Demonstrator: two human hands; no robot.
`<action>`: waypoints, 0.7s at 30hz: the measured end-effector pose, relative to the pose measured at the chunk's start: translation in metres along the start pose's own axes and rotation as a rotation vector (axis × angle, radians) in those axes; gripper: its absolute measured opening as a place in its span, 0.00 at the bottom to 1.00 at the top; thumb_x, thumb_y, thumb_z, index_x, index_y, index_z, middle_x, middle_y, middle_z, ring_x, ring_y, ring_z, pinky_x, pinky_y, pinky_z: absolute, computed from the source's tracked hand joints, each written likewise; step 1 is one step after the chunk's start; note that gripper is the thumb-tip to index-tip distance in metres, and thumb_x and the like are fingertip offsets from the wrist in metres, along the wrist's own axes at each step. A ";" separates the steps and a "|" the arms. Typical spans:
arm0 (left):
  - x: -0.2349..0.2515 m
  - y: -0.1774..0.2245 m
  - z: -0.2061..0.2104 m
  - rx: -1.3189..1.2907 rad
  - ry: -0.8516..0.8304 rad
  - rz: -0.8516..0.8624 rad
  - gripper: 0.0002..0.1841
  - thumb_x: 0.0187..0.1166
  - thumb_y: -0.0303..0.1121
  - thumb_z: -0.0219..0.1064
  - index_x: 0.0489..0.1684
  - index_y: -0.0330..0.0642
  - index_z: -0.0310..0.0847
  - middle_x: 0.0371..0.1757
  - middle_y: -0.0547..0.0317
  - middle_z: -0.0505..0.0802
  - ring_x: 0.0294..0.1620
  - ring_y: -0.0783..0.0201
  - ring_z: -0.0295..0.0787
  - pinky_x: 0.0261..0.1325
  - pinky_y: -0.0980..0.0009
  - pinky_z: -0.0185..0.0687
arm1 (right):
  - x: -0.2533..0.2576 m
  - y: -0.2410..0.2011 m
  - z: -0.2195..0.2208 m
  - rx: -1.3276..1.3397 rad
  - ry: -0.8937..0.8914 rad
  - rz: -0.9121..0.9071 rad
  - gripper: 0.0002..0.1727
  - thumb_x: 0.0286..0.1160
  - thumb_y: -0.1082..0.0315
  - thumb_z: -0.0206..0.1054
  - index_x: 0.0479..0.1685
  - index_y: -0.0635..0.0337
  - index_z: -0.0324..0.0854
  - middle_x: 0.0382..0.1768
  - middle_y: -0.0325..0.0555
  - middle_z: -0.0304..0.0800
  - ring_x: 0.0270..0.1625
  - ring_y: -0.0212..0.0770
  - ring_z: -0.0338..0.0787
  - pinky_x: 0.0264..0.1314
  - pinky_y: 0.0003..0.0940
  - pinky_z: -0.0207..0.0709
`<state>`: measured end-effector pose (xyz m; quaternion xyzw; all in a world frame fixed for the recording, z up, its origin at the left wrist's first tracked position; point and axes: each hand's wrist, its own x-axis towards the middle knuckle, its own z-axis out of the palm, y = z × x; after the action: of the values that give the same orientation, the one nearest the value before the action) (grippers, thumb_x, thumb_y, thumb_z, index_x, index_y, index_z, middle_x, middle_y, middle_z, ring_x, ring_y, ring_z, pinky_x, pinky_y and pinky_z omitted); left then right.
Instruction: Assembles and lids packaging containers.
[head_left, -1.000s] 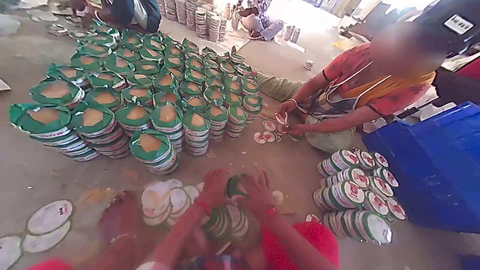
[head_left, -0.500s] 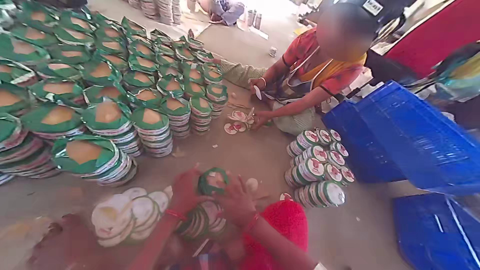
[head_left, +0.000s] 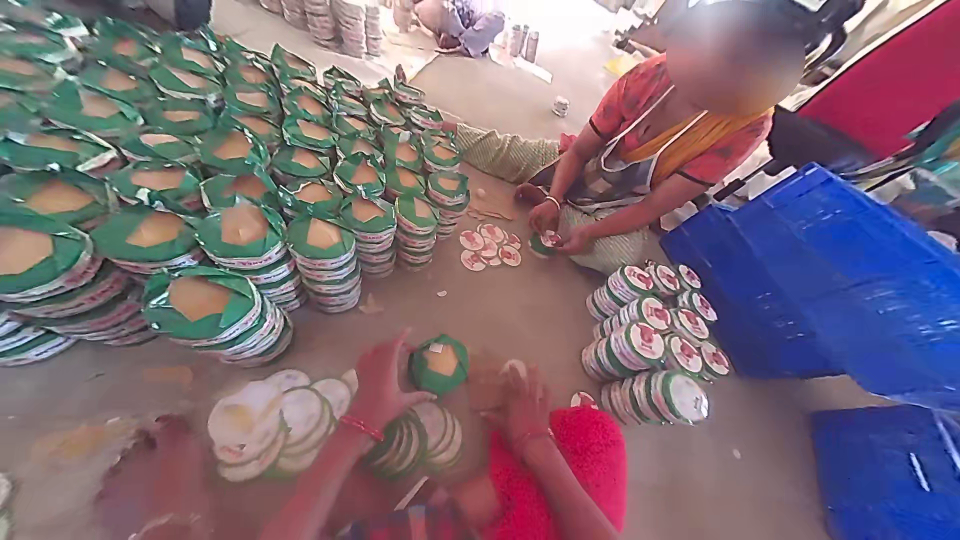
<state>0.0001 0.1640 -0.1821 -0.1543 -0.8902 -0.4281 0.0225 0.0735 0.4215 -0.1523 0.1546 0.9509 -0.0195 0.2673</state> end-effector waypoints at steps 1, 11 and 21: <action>0.000 0.000 0.000 0.001 -0.003 -0.012 0.64 0.37 0.48 0.92 0.88 0.39 0.62 0.69 0.49 0.89 0.73 0.32 0.76 0.74 0.27 0.60 | 0.000 0.000 0.000 0.000 -0.007 -0.005 0.48 0.68 0.28 0.67 0.84 0.51 0.73 0.97 0.44 0.40 0.96 0.65 0.25 0.88 0.78 0.27; -0.004 0.000 -0.003 -0.050 -0.043 -0.074 0.65 0.40 0.55 0.91 0.88 0.37 0.61 0.80 0.34 0.77 0.80 0.27 0.67 0.76 0.25 0.57 | -0.008 -0.034 -0.025 0.526 0.498 -0.510 0.41 0.70 0.27 0.57 0.74 0.47 0.83 0.88 0.62 0.62 0.90 0.79 0.47 0.85 0.80 0.44; 0.003 0.006 -0.010 -0.045 -0.105 -0.143 0.65 0.40 0.46 0.93 0.90 0.41 0.59 0.81 0.37 0.76 0.82 0.30 0.66 0.79 0.28 0.55 | 0.012 -0.093 -0.070 0.018 0.271 -0.656 0.37 0.71 0.27 0.60 0.75 0.37 0.83 0.89 0.42 0.65 0.96 0.64 0.41 0.91 0.73 0.28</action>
<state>-0.0018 0.1608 -0.1702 -0.1130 -0.8890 -0.4398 -0.0586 0.0003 0.3445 -0.1029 -0.1556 0.9765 -0.0921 0.1170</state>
